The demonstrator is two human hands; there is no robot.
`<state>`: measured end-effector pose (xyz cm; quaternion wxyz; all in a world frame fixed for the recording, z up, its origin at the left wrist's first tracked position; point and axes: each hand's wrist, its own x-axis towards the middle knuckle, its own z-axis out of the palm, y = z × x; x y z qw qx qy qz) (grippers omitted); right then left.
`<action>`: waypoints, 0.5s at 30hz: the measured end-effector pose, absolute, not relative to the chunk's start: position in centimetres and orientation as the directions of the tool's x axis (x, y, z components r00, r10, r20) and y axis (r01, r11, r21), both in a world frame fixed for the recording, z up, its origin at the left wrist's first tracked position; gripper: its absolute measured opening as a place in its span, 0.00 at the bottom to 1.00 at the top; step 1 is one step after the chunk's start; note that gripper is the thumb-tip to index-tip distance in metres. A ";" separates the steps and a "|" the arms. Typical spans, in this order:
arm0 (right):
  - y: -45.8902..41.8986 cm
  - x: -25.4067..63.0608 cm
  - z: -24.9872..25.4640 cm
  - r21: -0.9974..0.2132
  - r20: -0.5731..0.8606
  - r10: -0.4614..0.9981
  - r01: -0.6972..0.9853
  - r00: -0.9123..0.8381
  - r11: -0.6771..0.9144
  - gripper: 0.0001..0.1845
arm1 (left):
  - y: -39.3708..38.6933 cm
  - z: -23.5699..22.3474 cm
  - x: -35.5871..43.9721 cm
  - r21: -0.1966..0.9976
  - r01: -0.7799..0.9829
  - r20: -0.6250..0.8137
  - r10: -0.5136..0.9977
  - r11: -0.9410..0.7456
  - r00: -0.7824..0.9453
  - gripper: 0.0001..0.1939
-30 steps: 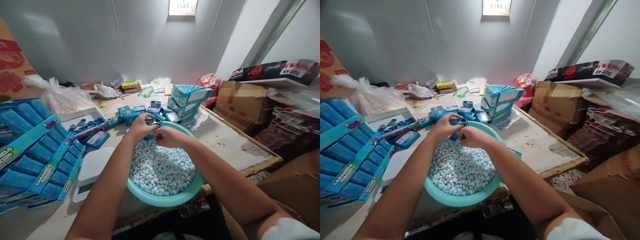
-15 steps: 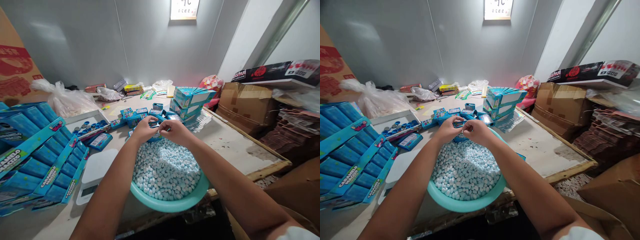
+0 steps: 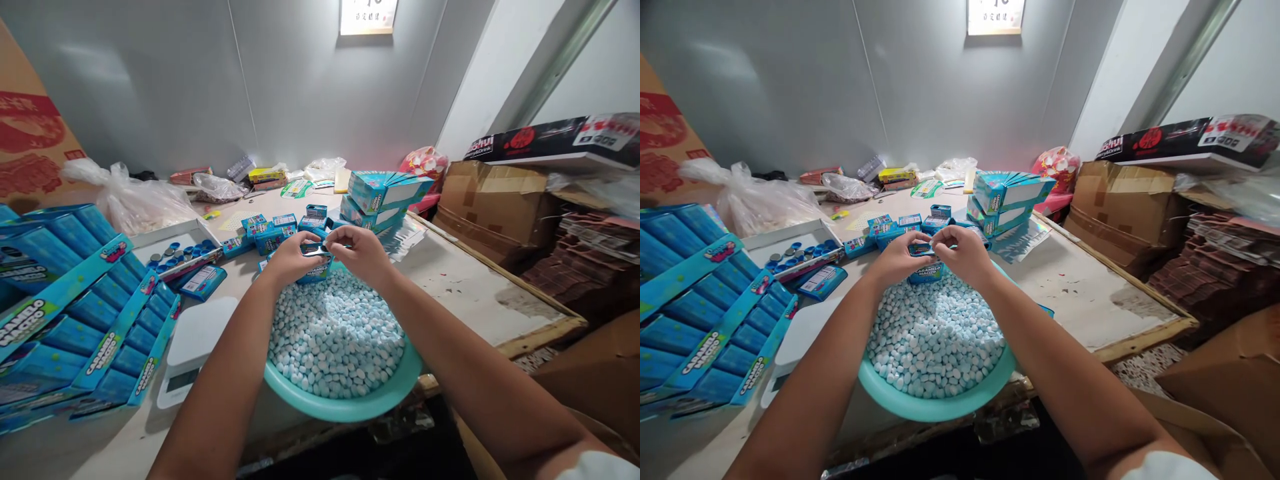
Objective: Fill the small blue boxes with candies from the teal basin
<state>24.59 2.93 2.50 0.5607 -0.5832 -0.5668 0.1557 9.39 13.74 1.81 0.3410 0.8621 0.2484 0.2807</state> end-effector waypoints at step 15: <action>3.5 25.4 1.6 -0.824 0.460 0.816 0.510 0.350 0.246 0.07 | 13.4 2.1 9.0 0.729 0.220 0.260 0.560 -0.648 0.787 0.21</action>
